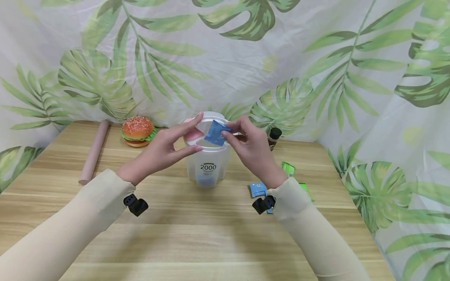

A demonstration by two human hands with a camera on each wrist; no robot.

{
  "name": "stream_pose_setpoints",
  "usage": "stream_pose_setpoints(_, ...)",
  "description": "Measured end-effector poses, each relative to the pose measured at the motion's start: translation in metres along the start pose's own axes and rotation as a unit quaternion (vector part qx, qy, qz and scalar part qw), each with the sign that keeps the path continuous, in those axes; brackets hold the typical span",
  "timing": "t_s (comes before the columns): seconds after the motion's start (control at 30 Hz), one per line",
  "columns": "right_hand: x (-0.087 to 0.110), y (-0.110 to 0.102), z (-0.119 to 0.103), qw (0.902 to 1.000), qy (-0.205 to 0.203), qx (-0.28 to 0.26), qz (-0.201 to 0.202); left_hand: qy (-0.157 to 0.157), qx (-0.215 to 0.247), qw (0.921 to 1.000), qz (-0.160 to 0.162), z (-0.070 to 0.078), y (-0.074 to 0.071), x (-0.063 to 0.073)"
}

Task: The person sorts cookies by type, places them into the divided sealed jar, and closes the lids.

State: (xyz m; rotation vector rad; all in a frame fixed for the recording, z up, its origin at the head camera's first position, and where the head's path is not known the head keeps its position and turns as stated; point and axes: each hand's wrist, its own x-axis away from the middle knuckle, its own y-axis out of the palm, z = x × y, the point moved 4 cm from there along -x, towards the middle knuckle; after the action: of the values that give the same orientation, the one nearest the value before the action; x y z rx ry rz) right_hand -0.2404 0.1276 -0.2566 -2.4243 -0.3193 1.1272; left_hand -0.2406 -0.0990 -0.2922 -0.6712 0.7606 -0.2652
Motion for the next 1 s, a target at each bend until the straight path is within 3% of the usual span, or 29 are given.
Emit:
stream_pose_setpoints(0.27, 0.004, 0.017, 0.003, 0.9979, -0.006, 0.024, -0.06, 0.006, 0.003, 1.0, 0.003, -0.001, 0.0, 0.001)
stream_pose_setpoints(0.57, 0.006, 0.018, 0.002, 0.9933, -0.049, 0.044, -0.095, 0.01, -0.006, 0.9999, 0.001, -0.001, 0.001, 0.001)
stream_pose_setpoints(1.0, 0.008, 0.018, 0.003, 0.9815, -0.075, 0.108, -0.139, 0.003, -0.006, 1.0, -0.002, 0.001, -0.001, 0.002)
